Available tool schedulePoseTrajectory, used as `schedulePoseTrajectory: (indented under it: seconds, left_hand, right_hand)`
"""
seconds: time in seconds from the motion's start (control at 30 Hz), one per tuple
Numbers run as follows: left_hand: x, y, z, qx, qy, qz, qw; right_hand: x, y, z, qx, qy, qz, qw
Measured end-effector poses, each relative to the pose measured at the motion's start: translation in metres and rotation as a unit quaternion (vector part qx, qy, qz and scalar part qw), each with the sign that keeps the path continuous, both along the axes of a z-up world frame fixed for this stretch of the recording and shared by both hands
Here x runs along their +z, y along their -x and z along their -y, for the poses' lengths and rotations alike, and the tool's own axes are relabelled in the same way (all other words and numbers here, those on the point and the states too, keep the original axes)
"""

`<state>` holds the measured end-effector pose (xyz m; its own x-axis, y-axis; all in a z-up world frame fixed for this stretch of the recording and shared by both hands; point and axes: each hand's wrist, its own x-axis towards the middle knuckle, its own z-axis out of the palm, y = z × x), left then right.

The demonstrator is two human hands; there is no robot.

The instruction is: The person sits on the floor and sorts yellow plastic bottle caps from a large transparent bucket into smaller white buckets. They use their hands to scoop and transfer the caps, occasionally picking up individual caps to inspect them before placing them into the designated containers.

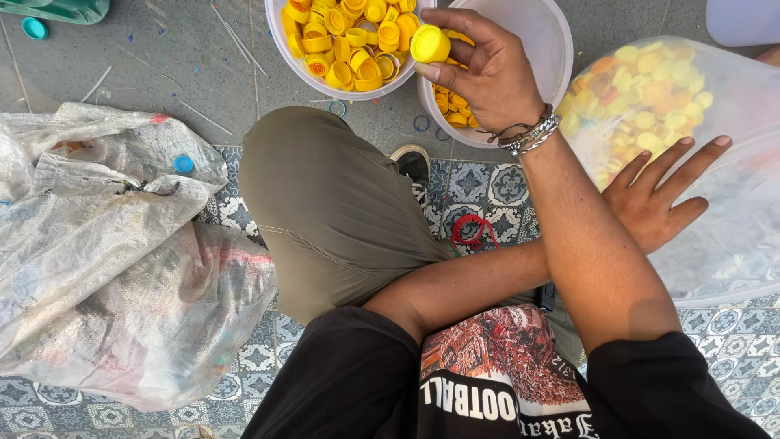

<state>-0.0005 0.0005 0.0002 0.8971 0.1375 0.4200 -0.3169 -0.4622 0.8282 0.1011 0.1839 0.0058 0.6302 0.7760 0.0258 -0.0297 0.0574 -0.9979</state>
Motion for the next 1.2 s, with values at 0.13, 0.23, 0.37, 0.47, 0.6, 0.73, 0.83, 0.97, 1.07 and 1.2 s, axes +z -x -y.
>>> schedulePoseTrajectory:
  seconds: [0.13, 0.23, 0.37, 0.47, 0.6, 0.73, 0.83, 0.97, 1.07, 1.2]
  left_hand:
    - [0.002, 0.001, -0.003, -0.011, -0.01, -0.008, 1.0]
    - [0.003, 0.002, -0.001, 0.008, -0.022, -0.008, 1.0]
    - [0.003, 0.002, -0.001, 0.012, -0.006, -0.008, 1.0]
    - [0.003, 0.0, -0.004, 0.011, -0.008, 0.007, 1.0]
    - [0.013, -0.004, -0.017, -0.025, -0.031, 0.008, 0.999]
    - [0.008, -0.013, -0.017, -0.094, 0.139, -0.069, 0.983]
    - [0.005, -0.005, -0.038, -0.158, 0.172, -0.061, 0.97]
    - [0.016, -0.007, -0.05, -0.115, 0.041, 0.033, 0.992]
    - [0.021, -0.007, -0.056, -0.127, 0.002, 0.075, 0.989]
    - [0.022, -0.004, -0.059, -0.135, -0.091, 0.07, 0.984]
  right_hand:
    - [0.005, 0.001, 0.004, 0.008, 0.027, 0.001, 1.0]
    - [-0.002, 0.003, 0.006, -0.008, 0.046, 0.039, 0.998]
    - [0.006, 0.005, 0.007, -0.024, 0.043, 0.066, 0.997]
    - [0.03, 0.008, 0.009, -0.039, 0.063, 0.155, 0.985]
    - [0.089, 0.022, 0.029, -0.069, 0.096, 0.263, 0.958]
    - [0.131, 0.044, 0.09, -0.129, 0.155, 0.358, 0.912]
    - [0.142, 0.068, 0.163, -0.217, 0.221, 0.392, 0.866]
    - [0.121, 0.105, 0.251, -0.335, 0.26, 0.346, 0.837]
    - [0.103, 0.127, 0.277, -0.404, 0.263, 0.247, 0.84]
    - [0.094, 0.139, 0.278, -0.449, 0.216, 0.141, 0.856]
